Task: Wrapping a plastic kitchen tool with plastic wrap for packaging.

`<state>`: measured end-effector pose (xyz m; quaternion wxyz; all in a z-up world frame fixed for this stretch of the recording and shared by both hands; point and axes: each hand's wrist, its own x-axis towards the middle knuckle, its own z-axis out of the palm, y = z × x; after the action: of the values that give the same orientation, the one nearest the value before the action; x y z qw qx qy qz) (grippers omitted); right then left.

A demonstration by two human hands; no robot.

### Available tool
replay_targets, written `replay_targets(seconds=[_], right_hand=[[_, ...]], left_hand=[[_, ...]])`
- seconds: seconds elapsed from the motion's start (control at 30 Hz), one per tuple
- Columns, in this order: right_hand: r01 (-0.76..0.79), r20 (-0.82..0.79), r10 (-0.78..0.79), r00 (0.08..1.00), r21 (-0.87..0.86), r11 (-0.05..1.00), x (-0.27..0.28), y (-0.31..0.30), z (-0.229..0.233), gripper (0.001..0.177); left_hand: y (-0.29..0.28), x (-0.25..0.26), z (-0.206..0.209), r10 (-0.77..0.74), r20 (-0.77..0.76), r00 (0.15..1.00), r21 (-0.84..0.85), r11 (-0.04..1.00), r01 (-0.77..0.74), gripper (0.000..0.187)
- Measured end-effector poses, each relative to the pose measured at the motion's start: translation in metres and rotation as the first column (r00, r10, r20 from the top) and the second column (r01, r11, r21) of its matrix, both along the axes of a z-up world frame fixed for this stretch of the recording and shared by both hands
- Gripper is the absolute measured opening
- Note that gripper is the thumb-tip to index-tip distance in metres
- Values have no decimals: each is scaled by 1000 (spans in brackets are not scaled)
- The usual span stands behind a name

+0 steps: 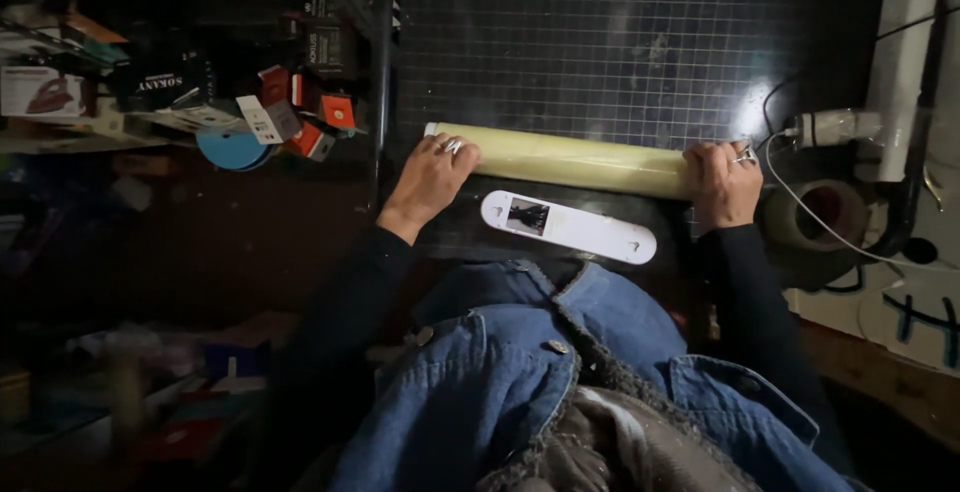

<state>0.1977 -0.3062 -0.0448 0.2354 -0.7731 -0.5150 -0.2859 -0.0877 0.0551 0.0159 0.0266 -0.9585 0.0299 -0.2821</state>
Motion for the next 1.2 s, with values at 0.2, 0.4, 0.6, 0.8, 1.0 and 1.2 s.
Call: replay_targets(seconds=[0.2, 0.4, 0.6, 0.8, 1.0, 1.2], right_hand=[[-7, 42, 6, 999, 12, 1000, -4, -1, 8, 5], [11, 76, -7, 997, -44, 999, -3, -17, -4, 7], [65, 90, -59, 994, -62, 996, -7, -31, 3, 13], [72, 188, -61, 980, -54, 996, 10, -27, 20, 11], [208, 401, -172, 900, -49, 977, 21, -9, 64, 23], [201, 313, -186, 931, -15, 980, 83, 10, 48, 9]], left_hand=[[9, 5, -12, 13, 54, 998, -2, 1000, -13, 19], [9, -3, 23, -34, 16, 999, 18, 999, 34, 19], [12, -7, 25, -7, -3, 1000, 71, 997, 8, 15], [26, 0, 51, -56, -122, 991, -93, 995, 45, 14], [41, 18, 75, -21, -88, 996, -118, 993, 10, 18], [59, 51, 71, 90, -49, 995, -70, 993, -94, 18]])
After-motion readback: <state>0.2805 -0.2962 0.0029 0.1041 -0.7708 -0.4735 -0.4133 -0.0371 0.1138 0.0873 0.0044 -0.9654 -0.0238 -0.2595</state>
